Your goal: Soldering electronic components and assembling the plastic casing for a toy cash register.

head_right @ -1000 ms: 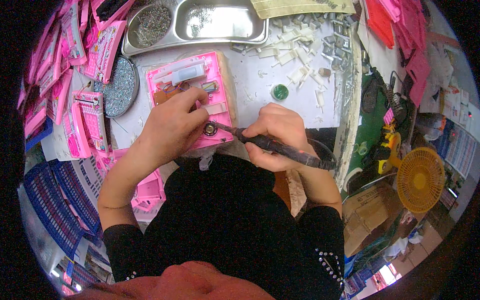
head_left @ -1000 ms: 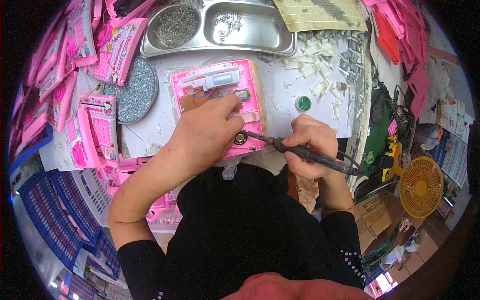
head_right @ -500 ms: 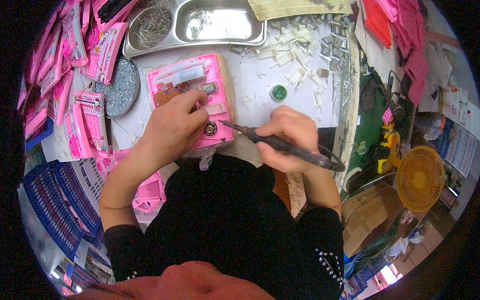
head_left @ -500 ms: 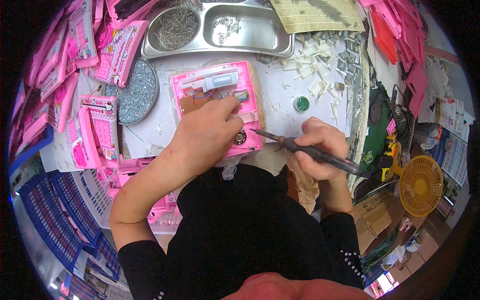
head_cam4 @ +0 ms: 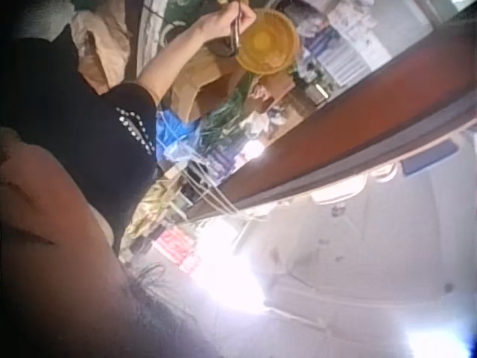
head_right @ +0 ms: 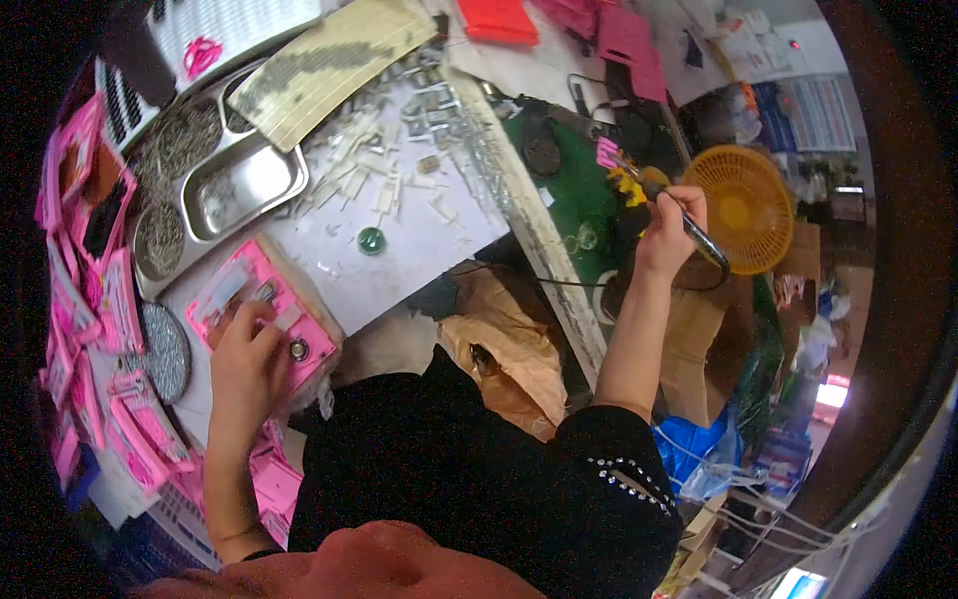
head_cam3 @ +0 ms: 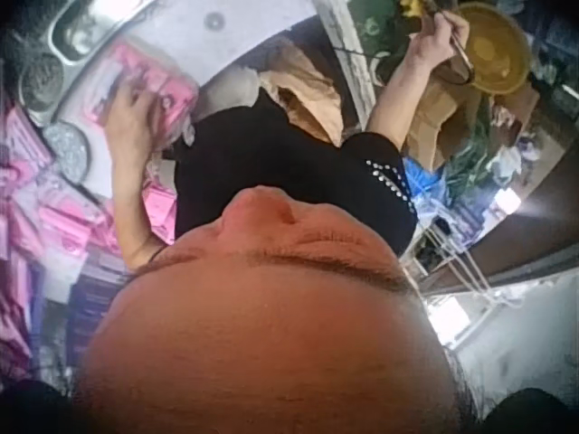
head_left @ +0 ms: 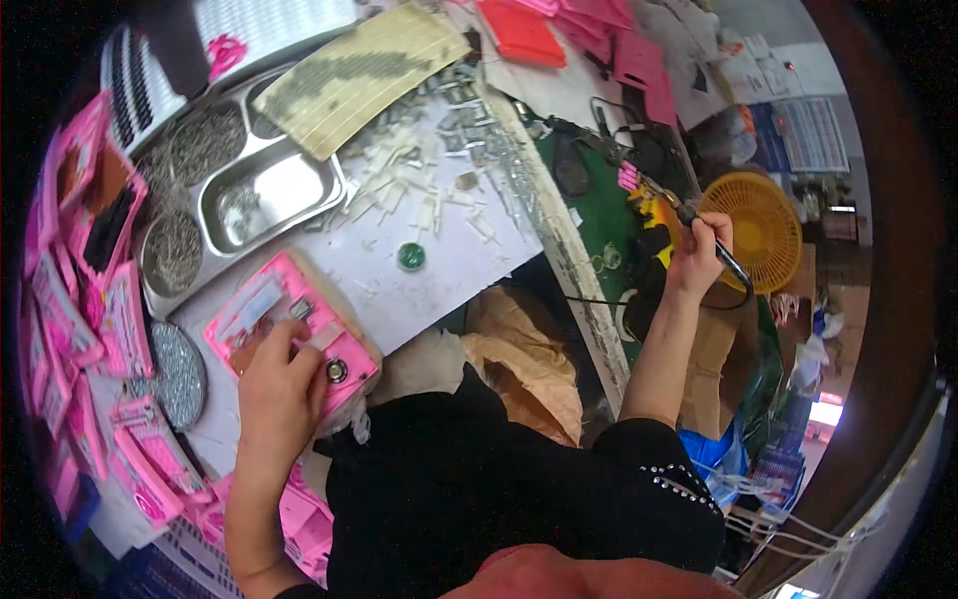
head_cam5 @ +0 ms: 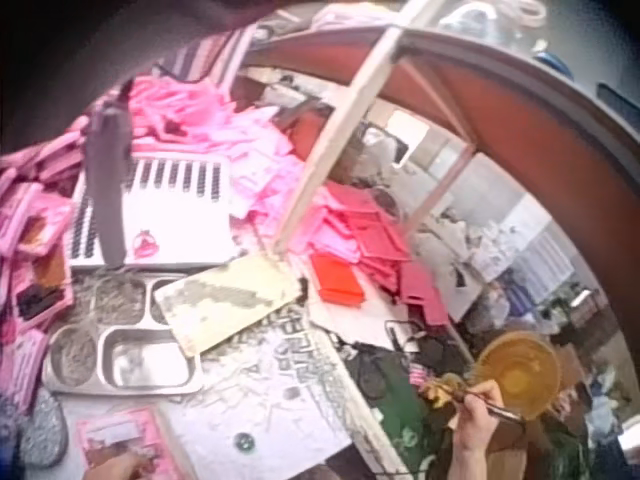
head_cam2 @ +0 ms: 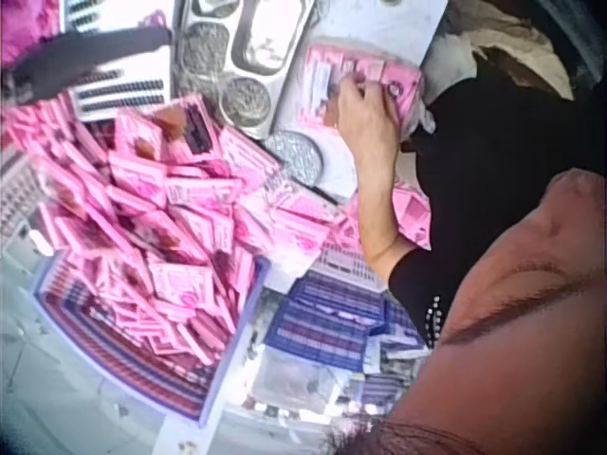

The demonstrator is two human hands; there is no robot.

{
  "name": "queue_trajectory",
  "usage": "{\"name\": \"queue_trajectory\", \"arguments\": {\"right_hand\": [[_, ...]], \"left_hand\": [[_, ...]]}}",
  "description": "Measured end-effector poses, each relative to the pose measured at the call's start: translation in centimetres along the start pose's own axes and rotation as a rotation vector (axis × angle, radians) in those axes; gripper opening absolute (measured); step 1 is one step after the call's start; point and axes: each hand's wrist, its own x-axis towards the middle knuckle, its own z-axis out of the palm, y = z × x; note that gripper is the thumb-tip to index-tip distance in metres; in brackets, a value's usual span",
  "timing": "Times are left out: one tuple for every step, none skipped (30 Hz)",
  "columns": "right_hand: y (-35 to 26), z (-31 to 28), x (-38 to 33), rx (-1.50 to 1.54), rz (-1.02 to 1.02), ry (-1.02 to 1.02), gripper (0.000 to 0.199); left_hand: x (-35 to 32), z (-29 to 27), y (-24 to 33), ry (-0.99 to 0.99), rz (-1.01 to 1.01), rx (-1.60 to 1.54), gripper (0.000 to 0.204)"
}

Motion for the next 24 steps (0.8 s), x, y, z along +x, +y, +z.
{"name": "queue_trajectory", "arguments": {"right_hand": [[0.0, -0.1, 0.2, -0.040, -0.015, 0.087, 0.007], [0.3, -0.7, 0.7, -0.077, -0.076, 0.085, 0.008], [0.8, -0.8, 1.0, -0.169, -0.112, 0.086, 0.008], [1.2, -0.7, 1.4, -0.264, -0.150, 0.084, 0.008], [1.7, -0.7, 2.0, -0.360, -0.188, 0.079, 0.009], [3.1, -0.8, 2.5, -0.364, -0.167, 0.057, 0.009], [4.1, -0.8, 3.3, -0.370, -0.148, 0.032, 0.010], [5.4, 0.8, 3.0, -0.397, -0.092, 0.027, 0.011], [6.0, 1.6, 3.1, -0.402, -0.077, 0.033, 0.013], [6.3, 1.9, 3.6, -0.410, -0.062, 0.036, 0.015], [8.4, 3.6, 2.9, -0.382, -0.008, 0.015, 0.017], [8.3, 5.5, 1.5, -0.247, 0.185, 0.033, 0.024], [7.3, 6.1, 0.0, -0.131, 0.376, 0.060, 0.032], [8.0, 4.4, -0.7, 0.079, 0.547, 0.026, 0.039], [8.4, 3.3, -1.4, 0.288, 0.709, 0.001, 0.046], [7.3, 4.5, -3.6, 0.348, 0.769, -0.034, 0.046], [5.4, 6.4, -6.1, 0.404, 0.821, -0.066, 0.045], [4.0, 8.3, -8.7, 0.398, 0.736, -0.229, 0.041], [3.3, 9.8, -11.1, 0.258, 0.628, -0.411, 0.036], [3.2, 11.1, -13.4, 0.054, 0.529, -0.552, 0.027], [1.7, 14.0, -15.9, -0.052, 0.310, -0.755, 0.015], [0.3, 16.7, -16.2, -0.060, -0.056, -1.027, 0.012], [-0.7, 19.0, -16.6, -0.106, -0.341, -1.190, 0.022], [-1.0, 20.8, -17.8, -0.070, -0.395, -1.247, 0.026]], "left_hand": [[0.1, 0.0, 0.2, -0.006, 0.007, -0.004, 0.012], [0.3, 0.0, 0.3, -0.011, 0.011, -0.011, 0.012], [0.3, -0.1, 0.4, -0.014, 0.008, -0.011, 0.012], [0.4, -0.1, 0.5, -0.010, 0.021, -0.001, 0.012], [0.5, 0.0, 0.5, -0.003, 0.031, 0.005, 0.012], [0.3, 0.0, 0.4, -0.004, 0.032, 0.014, 0.012], [0.5, 0.2, 0.4, 0.005, 0.045, -0.004, 0.012], [-0.1, 0.0, 0.1, 0.009, 0.032, -0.002, 0.012], [-0.4, 0.1, -0.2, 0.013, 0.018, -0.004, 0.012], [-0.2, 0.6, -0.4, 0.036, 0.056, -0.023, 0.013], [-0.6, 0.6, -0.7, 0.045, 0.053, -0.005, 0.014], [-0.9, 0.2, -1.0, 0.018, 0.054, 0.007, 0.019], [-1.2, -0.2, -1.2, -0.008, 0.066, 0.005, 0.023], [-1.5, -0.9, -1.2, 0.018, 0.039, -0.045, 0.027], [-1.6, -1.5, -1.2, 0.054, 0.023, -0.098, 0.030], [-1.9, -2.0, -1.4, 0.097, 0.013, -0.151, 0.033], [-2.5, -2.3, -1.8, 0.145, -0.031, -0.183, 0.035], [-3.0, -2.3, -2.3, 0.191, -0.063, -0.220, 0.036], [-3.5, -2.2, -2.7, 0.239, -0.092, -0.260, 0.037], [-4.1, -1.9, -2.9, 0.300, -0.119, -0.275, 0.033], [-4.5, -1.8, -2.8, 0.309, -0.135, -0.265, 0.031], [-4.6, -1.5, -2.8, 0.314, -0.148, -0.275, 0.030], [-4.6, -1.2, -2.7, 0.320, -0.159, -0.283, 0.028], [-4.6, -1.0, -2.5, 0.314, -0.161, -0.284, 0.024]]}}
